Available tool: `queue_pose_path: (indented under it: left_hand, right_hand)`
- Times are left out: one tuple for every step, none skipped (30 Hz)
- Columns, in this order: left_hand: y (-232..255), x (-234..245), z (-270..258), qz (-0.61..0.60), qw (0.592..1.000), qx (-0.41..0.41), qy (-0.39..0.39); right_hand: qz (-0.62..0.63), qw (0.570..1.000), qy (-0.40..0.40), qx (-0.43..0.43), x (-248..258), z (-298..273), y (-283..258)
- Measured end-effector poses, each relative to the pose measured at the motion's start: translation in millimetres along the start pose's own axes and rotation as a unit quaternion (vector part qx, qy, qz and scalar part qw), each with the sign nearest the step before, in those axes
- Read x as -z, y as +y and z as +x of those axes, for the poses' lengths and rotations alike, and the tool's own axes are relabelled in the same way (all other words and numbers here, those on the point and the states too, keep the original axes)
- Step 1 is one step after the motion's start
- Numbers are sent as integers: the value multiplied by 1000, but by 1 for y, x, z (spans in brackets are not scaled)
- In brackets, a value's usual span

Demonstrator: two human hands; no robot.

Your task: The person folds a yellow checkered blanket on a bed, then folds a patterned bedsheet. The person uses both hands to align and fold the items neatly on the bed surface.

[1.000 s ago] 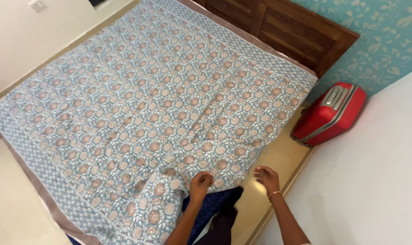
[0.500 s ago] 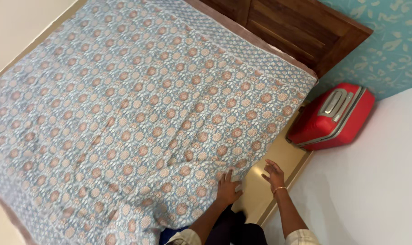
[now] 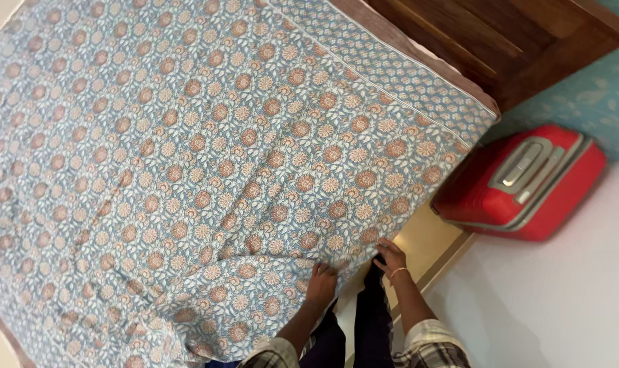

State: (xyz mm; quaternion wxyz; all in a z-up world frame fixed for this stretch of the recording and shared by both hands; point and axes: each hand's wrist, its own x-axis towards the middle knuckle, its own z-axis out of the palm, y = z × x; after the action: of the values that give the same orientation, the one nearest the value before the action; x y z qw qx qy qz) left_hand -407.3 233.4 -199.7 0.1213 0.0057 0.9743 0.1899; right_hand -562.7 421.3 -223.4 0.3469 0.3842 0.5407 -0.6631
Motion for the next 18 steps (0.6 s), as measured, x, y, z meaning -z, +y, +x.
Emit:
queue_pose_path:
  left_hand:
    - [-1, 1, 1, -7, 1000, -6, 6]
    - [-2, 1, 2, -15, 1000, -12, 11]
    - [-2, 1, 3, -34, 999, 14, -15]
    - [-2, 2, 7, -52, 997, 40, -41]
    - [-1, 4, 8, -72, 993, 65, -66]
    - [4, 7, 6, -92, 990, 89, -61]
    - [6, 11, 10, -111, 986, 112, -50]
    - [8, 17, 12, -129, 982, 135, -40]
    - [8, 25, 13, -133, 982, 133, -30]
    - [7, 36, 11, -136, 982, 132, -19]
    - [3, 49, 11, -138, 982, 130, -9]
    - [2, 63, 12, -135, 982, 125, 45]
    - [0, 79, 12, -130, 980, 117, 97]
    - [-1, 97, 13, -125, 975, 108, 149]
    - [-2, 115, 19, -106, 974, 110, 169]
    - [-2, 134, 24, -87, 972, 112, 189]
    - [2, 151, 31, -69, 969, 113, 209]
    - [8, 167, 37, -66, 968, 128, 203]
  right_hand:
    - [19, 1000, 16, 0, -2, 6, 2]
    - [26, 999, 25, 0, -5, 16, 1]
    - [32, 999, 36, -1, -6, 22, 2]
    - [38, 998, 47, -2, -4, 26, 2]
    - [40, 998, 44, -11, 0, 27, 1]
    - [42, 998, 41, -19, 2, 26, -2]
    - [44, 998, 37, -23, 1, 27, -10]
    - [37, 999, 16, -15, 2, 23, -17]
    - [31, 999, -5, -7, 4, 16, -25]
    - [24, 999, -26, 2, 5, 9, -33]
    - [32, 998, -57, 7, 4, 3, -44]
    - [41, 995, -87, 12, 3, -3, -54]
    - [51, 992, -116, 17, 1, -8, -63]
    - [52, 990, -127, 23, -3, -12, -70]
    - [53, 989, -137, 32, -8, -14, -79]
    - [54, 987, -148, 41, -13, -15, -88]
    - [61, 984, -160, 55, -18, -17, -98]
    - [67, 980, -172, 69, -22, -18, -108]
